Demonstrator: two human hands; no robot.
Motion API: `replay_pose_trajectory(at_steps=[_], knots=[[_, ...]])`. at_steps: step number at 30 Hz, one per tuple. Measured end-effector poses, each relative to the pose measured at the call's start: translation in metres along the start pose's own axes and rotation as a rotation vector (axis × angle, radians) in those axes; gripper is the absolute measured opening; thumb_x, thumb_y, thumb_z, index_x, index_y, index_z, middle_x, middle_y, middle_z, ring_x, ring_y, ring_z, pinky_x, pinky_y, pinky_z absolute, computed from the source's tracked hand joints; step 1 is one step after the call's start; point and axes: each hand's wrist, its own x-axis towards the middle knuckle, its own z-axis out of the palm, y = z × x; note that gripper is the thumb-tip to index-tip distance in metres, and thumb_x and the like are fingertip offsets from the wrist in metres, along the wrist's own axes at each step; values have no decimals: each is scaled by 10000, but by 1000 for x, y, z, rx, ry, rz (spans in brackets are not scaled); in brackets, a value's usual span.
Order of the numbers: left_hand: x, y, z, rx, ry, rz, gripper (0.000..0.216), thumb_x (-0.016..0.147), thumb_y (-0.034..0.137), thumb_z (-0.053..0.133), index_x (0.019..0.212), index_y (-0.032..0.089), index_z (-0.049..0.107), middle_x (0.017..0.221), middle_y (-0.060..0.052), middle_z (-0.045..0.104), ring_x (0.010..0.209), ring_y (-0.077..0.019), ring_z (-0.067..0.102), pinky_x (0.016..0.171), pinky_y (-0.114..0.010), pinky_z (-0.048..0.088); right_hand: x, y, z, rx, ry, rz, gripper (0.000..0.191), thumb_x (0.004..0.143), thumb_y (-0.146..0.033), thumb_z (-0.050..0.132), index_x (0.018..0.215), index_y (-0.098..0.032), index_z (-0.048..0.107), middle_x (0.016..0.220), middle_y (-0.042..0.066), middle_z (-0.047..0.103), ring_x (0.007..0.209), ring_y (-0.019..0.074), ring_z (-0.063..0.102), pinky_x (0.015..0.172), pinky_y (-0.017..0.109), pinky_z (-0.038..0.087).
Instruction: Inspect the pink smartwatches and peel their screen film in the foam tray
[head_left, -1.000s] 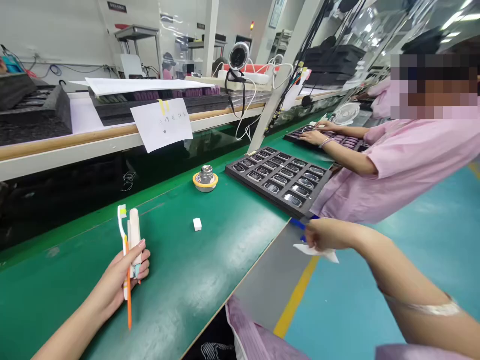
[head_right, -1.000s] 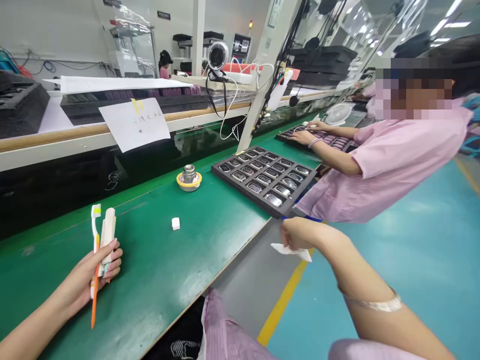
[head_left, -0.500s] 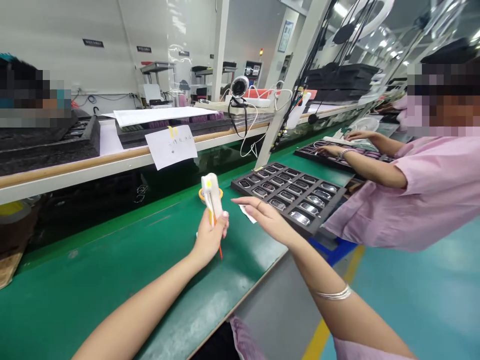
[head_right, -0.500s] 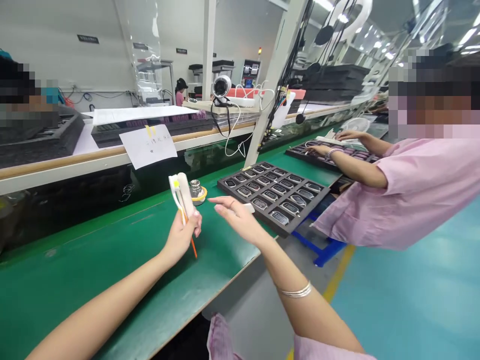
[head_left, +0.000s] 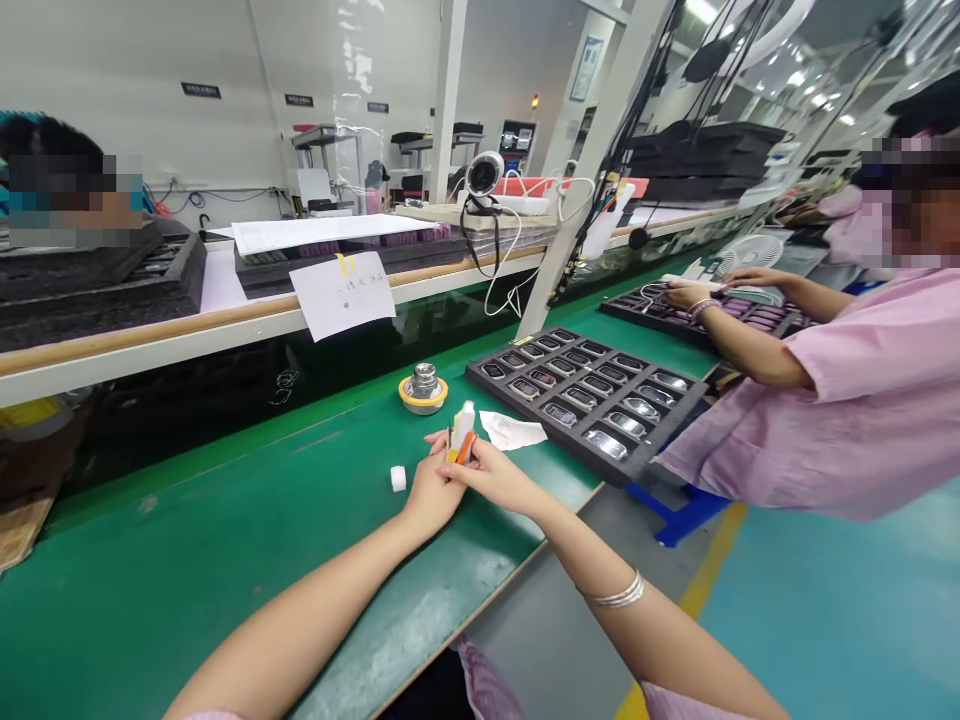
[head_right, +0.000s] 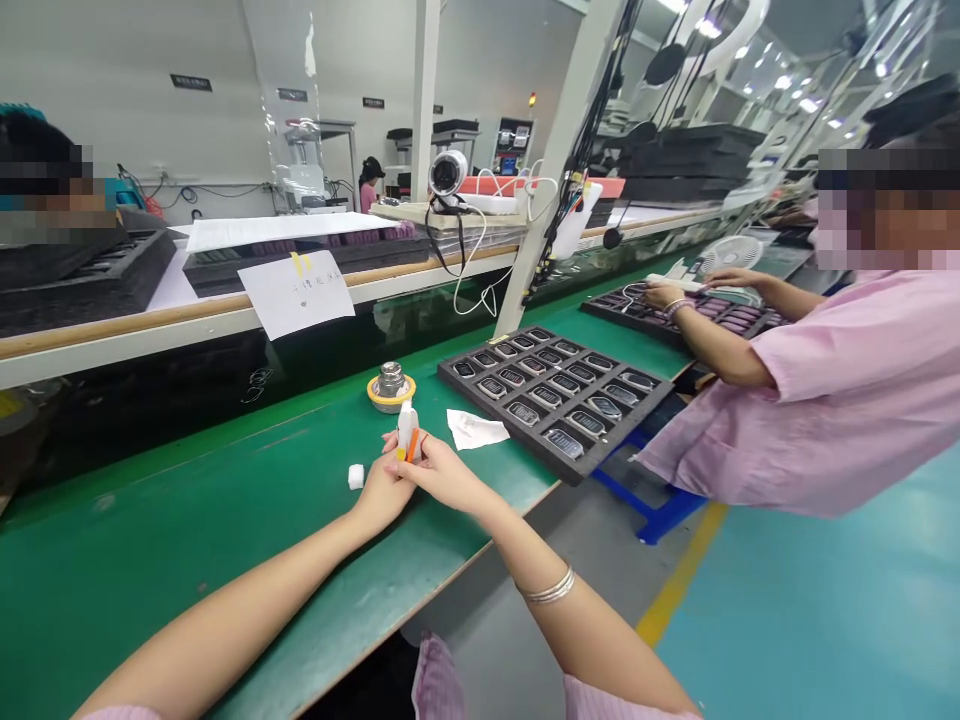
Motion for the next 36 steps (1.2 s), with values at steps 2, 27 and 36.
replay_pose_trajectory(at_steps=[2,27,36], knots=[[-2,-2,2,30,0,-22,330,851,138,547,1156,195,660,1104,-83,732,1082,-269,670,1011,-458,511,-1,6,1,13,25,15,335,919,-444,667,1118,-174,675,1289,106,675,1206,259,636,1046,484,504],[-60,-16,-72,612,-62,152,309,909,152,535,1161,214,702,1369,-155,572,1108,-266,616,1028,-531,515,34,11,-50,-858,50,507,350,967,-369,638,1257,-176,611,1255,92,646,1070,229,661,909,449,571],[-16,-22,-25,542,-207,205,567,884,218,615,1443,198,523,1628,-214,296,1315,-318,574,1116,-516,471,19,14,-34,-1086,229,437,333,981,-389,613,1240,-180,620,1221,89,662,1035,215,671,898,435,575]])
